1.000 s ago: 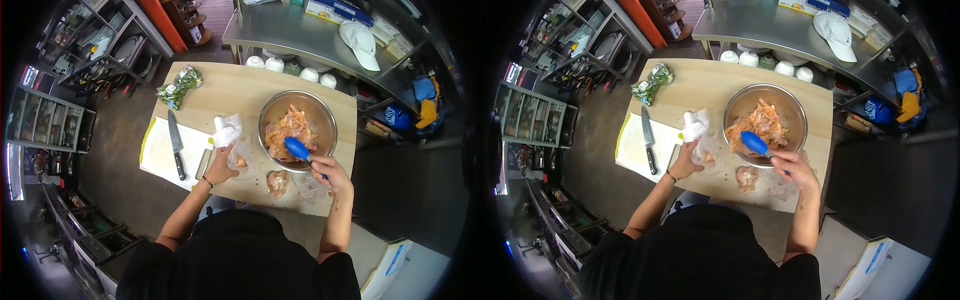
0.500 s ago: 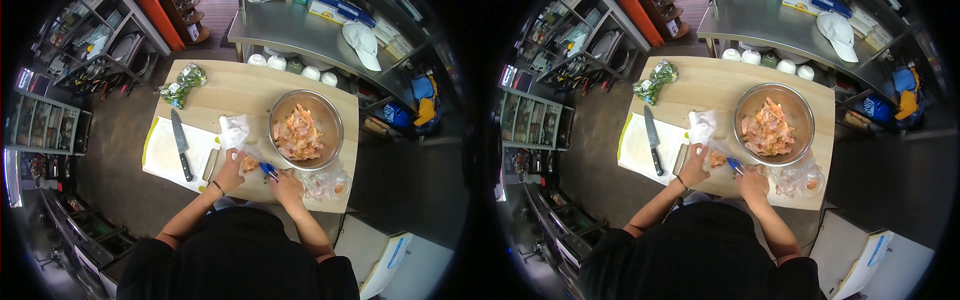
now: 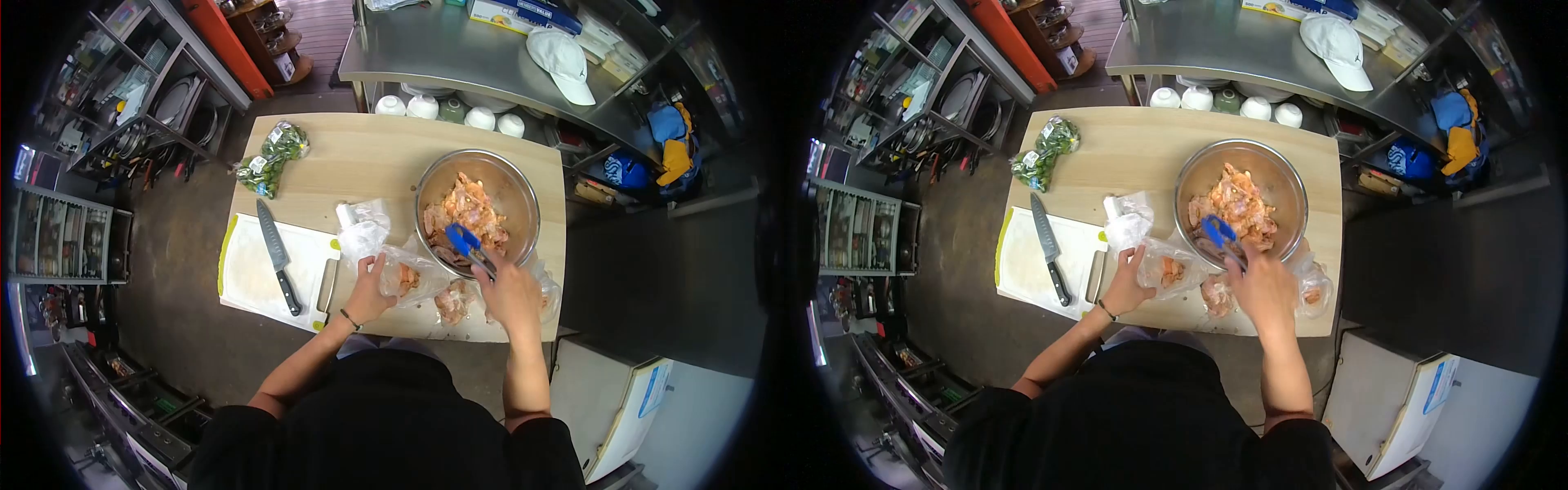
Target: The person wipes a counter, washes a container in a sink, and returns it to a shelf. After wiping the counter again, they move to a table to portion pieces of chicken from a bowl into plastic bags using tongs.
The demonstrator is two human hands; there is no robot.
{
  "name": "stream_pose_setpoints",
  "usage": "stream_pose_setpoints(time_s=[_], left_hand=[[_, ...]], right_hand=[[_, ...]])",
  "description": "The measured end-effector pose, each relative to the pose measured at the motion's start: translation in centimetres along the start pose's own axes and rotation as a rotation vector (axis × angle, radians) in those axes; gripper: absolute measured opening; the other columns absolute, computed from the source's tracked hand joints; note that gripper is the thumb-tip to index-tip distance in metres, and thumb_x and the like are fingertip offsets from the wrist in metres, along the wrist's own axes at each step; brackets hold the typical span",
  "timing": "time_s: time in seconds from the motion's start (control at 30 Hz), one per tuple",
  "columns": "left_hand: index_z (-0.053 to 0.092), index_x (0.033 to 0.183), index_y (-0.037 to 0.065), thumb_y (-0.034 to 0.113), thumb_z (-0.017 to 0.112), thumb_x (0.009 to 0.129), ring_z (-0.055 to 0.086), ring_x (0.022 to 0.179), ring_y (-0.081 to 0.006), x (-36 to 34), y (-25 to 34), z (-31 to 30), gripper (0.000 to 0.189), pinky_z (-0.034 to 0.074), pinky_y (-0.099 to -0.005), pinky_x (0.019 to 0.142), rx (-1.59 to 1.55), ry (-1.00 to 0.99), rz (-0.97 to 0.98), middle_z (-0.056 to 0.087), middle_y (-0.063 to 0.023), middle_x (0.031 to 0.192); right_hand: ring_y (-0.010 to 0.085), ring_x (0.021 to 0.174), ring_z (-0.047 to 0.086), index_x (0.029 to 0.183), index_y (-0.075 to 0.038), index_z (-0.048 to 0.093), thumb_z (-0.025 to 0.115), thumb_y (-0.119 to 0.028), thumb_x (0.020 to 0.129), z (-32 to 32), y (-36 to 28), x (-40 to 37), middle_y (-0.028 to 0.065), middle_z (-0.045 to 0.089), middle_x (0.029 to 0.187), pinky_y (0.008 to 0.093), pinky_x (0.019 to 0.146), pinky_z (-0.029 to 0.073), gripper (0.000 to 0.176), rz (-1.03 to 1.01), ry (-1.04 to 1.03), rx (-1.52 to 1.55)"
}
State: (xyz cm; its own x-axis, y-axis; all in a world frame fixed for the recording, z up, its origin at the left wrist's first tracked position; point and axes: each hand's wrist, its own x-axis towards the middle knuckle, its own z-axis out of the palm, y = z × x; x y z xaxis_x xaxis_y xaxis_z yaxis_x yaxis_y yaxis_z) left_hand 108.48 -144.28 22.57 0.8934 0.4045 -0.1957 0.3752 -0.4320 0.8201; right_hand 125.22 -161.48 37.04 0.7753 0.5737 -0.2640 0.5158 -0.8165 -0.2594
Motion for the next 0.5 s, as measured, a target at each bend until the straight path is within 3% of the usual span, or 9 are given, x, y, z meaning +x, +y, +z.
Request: stream_pose_setpoints(time_s=[0.03,0.1,0.2,0.33,0.4,0.5], left_hand=[[0.026,0.133,-0.012,0.008,0.074,0.054,0.034,0.117,-0.0412,0.0,0.1,0.0,0.094,0.035,-0.0359,0.100,-0.005,0.004,-0.010,0.030,-0.0280,0.122],[0.026,0.133,-0.012,0.008,0.074,0.055,0.034,0.117,-0.0412,-0.1,0.2,0.2,0.094,0.035,-0.0359,0.100,-0.017,-0.002,-0.022,0.030,-0.0282,0.123],[0.025,0.133,-0.011,0.008,0.073,0.056,0.033,0.118,-0.0415,-0.1,0.3,0.1,0.093,0.035,-0.0359,0.100,-0.016,-0.006,-0.025,0.029,-0.0287,0.123],[0.025,0.133,-0.012,0.009,0.072,0.057,0.032,0.118,-0.0423,-0.4,0.7,-0.2,0.093,0.034,-0.0358,0.100,-0.034,-0.015,-0.049,0.030,-0.0301,0.122],[0.025,0.133,-0.012,0.008,0.072,0.057,0.032,0.118,-0.0425,-0.5,0.6,-0.2,0.092,0.034,-0.0360,0.100,-0.028,0.003,-0.037,0.030,-0.0305,0.122],[0.024,0.133,-0.012,0.008,0.071,0.057,0.033,0.117,-0.0427,-0.8,0.5,-0.3,0.092,0.035,-0.0362,0.100,-0.021,0.015,-0.040,0.031,-0.0310,0.121]], right_hand=[[0.0352,0.076,0.063,0.110,-0.010,0.061,0.061,-0.034,0.080,0.9,0.3,1.6,0.0172,0.065,0.078,0.0435,0.067,0.051,0.038,0.014,0.074,-0.020],[0.0330,0.076,0.065,0.104,-0.005,0.061,0.058,-0.033,0.080,2.3,-0.1,4.8,0.0183,0.066,0.081,0.0415,0.064,0.052,0.036,-0.073,0.023,-0.140],[0.0327,0.078,0.066,0.100,-0.006,0.063,0.058,-0.029,0.080,5.2,-1.8,7.9,0.0171,0.066,0.083,0.0388,0.066,0.053,0.032,-0.072,-0.105,-0.287],[0.0337,0.083,0.065,0.097,-0.006,0.065,0.055,-0.030,0.082,7.9,-1.5,9.8,0.0169,0.067,0.085,0.0390,0.072,0.052,0.030,-0.022,-0.123,-0.273],[0.0324,0.092,0.062,0.104,-0.015,0.065,0.054,-0.033,0.084,6.2,-0.6,9.2,0.0166,0.066,0.089,0.0416,0.080,0.049,0.029,0.106,-0.103,-0.115],[0.0326,0.091,0.062,0.104,-0.018,0.065,0.056,-0.036,0.083,3.3,1.8,8.1,0.0161,0.066,0.091,0.0421,0.080,0.049,0.029,0.139,-0.068,0.084]])
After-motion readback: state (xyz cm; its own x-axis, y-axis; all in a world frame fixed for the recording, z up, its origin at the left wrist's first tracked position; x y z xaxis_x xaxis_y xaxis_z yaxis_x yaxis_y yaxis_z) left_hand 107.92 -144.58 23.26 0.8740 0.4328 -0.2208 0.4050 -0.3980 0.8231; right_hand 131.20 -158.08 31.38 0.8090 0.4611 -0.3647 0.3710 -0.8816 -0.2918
